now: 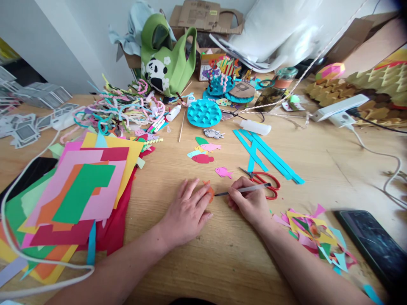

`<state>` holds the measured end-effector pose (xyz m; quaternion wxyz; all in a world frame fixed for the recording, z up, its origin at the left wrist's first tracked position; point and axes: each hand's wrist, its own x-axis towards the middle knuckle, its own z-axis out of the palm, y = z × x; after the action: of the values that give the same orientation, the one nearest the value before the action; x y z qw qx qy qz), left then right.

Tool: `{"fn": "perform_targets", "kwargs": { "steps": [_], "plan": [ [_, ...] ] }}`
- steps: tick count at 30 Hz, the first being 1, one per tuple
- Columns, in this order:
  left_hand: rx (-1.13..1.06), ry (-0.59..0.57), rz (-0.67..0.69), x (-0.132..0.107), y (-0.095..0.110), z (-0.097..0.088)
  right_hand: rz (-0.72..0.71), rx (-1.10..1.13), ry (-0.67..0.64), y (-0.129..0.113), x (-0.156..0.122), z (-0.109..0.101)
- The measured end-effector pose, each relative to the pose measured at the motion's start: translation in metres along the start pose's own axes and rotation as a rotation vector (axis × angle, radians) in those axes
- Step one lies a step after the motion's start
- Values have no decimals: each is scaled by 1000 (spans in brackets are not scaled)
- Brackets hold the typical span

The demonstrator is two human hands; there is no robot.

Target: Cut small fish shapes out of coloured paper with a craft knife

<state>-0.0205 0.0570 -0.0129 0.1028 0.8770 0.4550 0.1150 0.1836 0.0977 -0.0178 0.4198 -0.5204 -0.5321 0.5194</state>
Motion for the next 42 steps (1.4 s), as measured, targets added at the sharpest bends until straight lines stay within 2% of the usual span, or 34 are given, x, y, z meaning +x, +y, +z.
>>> {"fn": "perform_targets", "kwargs": {
  "steps": [13, 17, 22, 24, 27, 32, 36, 38, 42],
  "plan": [
    [1, 27, -11, 0, 0, 0, -36, 39, 76, -1, -2, 0],
    [1, 73, -33, 0, 2, 0, -216, -106, 67, -2, -5, 1],
    [2, 100, -28, 0, 1, 0, -541, -526, -188, -6, -5, 5],
    [4, 108, -25, -1, 1, 0, -640, -648, -206, -5, -3, 7],
    [12, 110, -23, -1, 1, -1, -706, -764, -173, -5, -4, 8],
    [46, 124, -39, -1, 0, -2, -739, -834, -149, -10, -12, 8],
    [47, 132, -39, 0, 0, -3, -743, -744, -148, -9, -17, 7],
    [35, 124, -27, -1, -1, -3, -681, -622, -117, -7, -19, 4],
    [-5, 105, -20, 0, -1, -3, -459, -290, -31, -4, -19, 1]
  ]
}}
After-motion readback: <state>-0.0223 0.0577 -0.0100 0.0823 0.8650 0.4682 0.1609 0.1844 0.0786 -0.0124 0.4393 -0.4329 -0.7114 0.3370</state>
